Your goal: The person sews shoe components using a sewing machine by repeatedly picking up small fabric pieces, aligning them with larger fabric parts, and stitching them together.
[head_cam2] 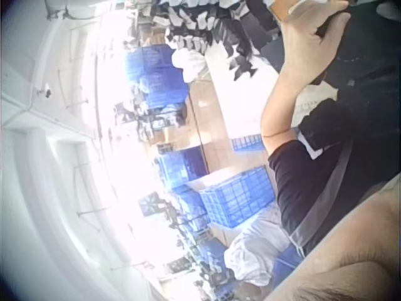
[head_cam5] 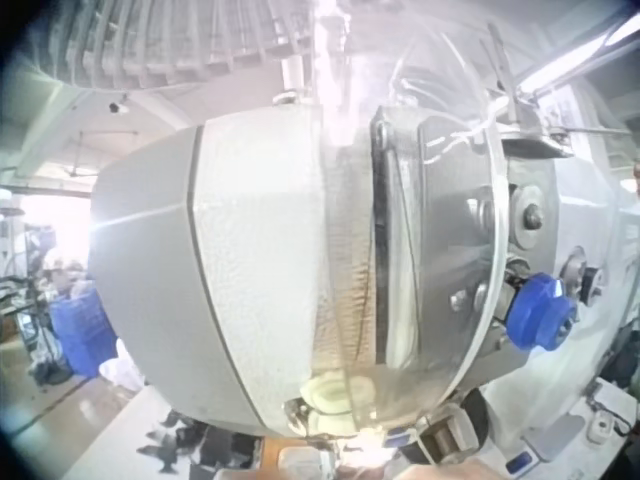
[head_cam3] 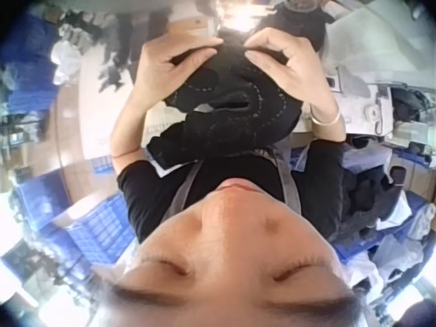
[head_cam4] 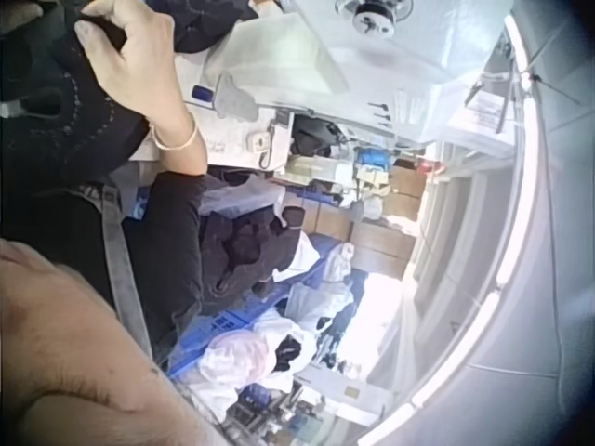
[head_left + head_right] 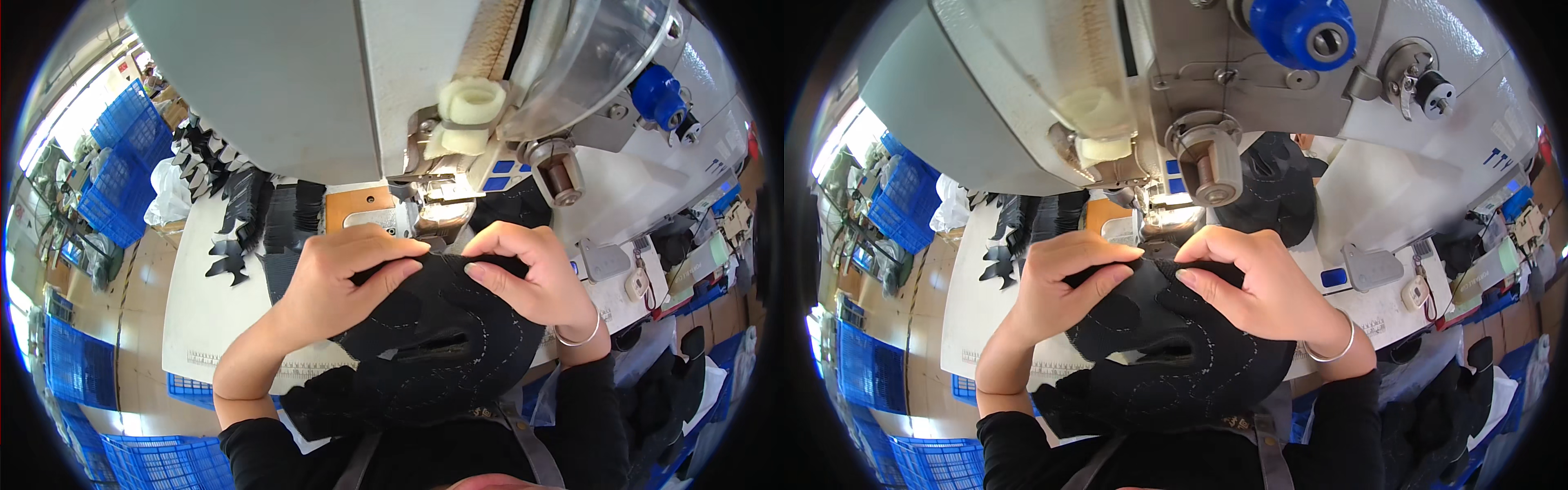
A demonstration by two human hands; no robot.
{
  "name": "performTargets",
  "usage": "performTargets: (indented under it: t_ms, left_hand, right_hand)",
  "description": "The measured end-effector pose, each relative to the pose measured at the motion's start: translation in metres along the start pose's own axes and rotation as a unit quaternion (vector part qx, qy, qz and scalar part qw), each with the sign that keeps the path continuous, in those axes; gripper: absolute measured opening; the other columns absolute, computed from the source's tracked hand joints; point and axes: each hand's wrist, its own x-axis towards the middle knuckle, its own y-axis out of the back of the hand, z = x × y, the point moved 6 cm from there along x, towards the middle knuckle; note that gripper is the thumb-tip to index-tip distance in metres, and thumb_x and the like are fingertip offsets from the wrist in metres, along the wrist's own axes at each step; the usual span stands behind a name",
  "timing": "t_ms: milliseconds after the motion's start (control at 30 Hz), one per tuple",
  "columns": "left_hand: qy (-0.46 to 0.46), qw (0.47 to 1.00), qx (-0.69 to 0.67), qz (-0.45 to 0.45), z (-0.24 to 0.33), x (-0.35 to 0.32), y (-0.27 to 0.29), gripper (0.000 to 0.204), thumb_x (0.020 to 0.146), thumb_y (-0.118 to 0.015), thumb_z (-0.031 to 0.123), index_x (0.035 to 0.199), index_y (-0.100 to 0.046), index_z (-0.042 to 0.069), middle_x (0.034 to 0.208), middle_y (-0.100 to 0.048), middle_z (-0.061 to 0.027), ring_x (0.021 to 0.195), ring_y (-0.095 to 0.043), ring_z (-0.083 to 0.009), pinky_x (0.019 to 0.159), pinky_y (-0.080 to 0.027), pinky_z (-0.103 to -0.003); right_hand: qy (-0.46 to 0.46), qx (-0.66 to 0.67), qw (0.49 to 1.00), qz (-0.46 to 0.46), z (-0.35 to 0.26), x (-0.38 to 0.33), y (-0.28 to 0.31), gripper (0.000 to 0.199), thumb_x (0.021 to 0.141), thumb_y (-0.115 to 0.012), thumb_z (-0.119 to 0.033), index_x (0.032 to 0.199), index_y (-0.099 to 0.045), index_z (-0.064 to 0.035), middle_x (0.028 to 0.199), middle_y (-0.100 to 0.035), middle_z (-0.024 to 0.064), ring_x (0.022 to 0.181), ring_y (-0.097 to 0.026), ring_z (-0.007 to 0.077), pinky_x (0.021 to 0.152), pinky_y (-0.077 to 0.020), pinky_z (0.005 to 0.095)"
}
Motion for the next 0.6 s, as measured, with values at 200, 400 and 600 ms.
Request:
performTargets:
  t_ms: [200, 400, 600]
  left_hand:
    - [0.051, 0.995, -0.086, -0.019, -0.037, 0.017, 0.003, 0.016, 0.081, -0.073, 0.008, 0.094, -0.072, 0.0, 0.079, -0.066, -0.0083, 0.069, -0.059, -0.0168, 0.067, -0.049, -0.029]
    - [0.125, 0.983, -0.119, -0.059, -0.052, 0.031, 0.008, 0.021, 0.081, -0.076, 0.011, 0.098, -0.071, 0.0, 0.091, -0.069, -0.006, 0.082, -0.062, -0.0128, 0.078, -0.049, -0.028]
    - [0.169, 0.982, -0.036, -0.076, -0.062, 0.053, 0.014, 0.034, 0.077, -0.08, 0.02, 0.101, -0.069, 0.0, 0.093, -0.071, -0.0057, 0.083, -0.064, -0.0143, 0.076, -0.052, -0.028]
  right_hand:
    - [-0.019, 0.023, 0.999, 0.024, 0.015, 0.012, 0.003, 0.017, 0.086, -0.066, -0.006, 0.102, -0.065, -0.0012, 0.062, -0.054, -0.0017, 0.057, -0.044, 0.0017, 0.054, -0.034, 0.0205]
    - [-0.127, 0.102, 0.987, 0.012, 0.033, 0.016, -0.002, 0.021, 0.089, -0.065, -0.005, 0.109, -0.06, -0.0014, 0.066, -0.05, -0.0062, 0.058, -0.038, 0.0005, 0.055, -0.0297, 0.0181]
    - [-0.126, 0.257, 0.954, 0.091, 0.045, 0.017, 0.001, 0.019, 0.09, -0.063, -0.003, 0.105, -0.055, 0.0039, 0.087, -0.066, 0.0046, 0.081, -0.059, 0.0051, 0.074, -0.0462, 0.0199]
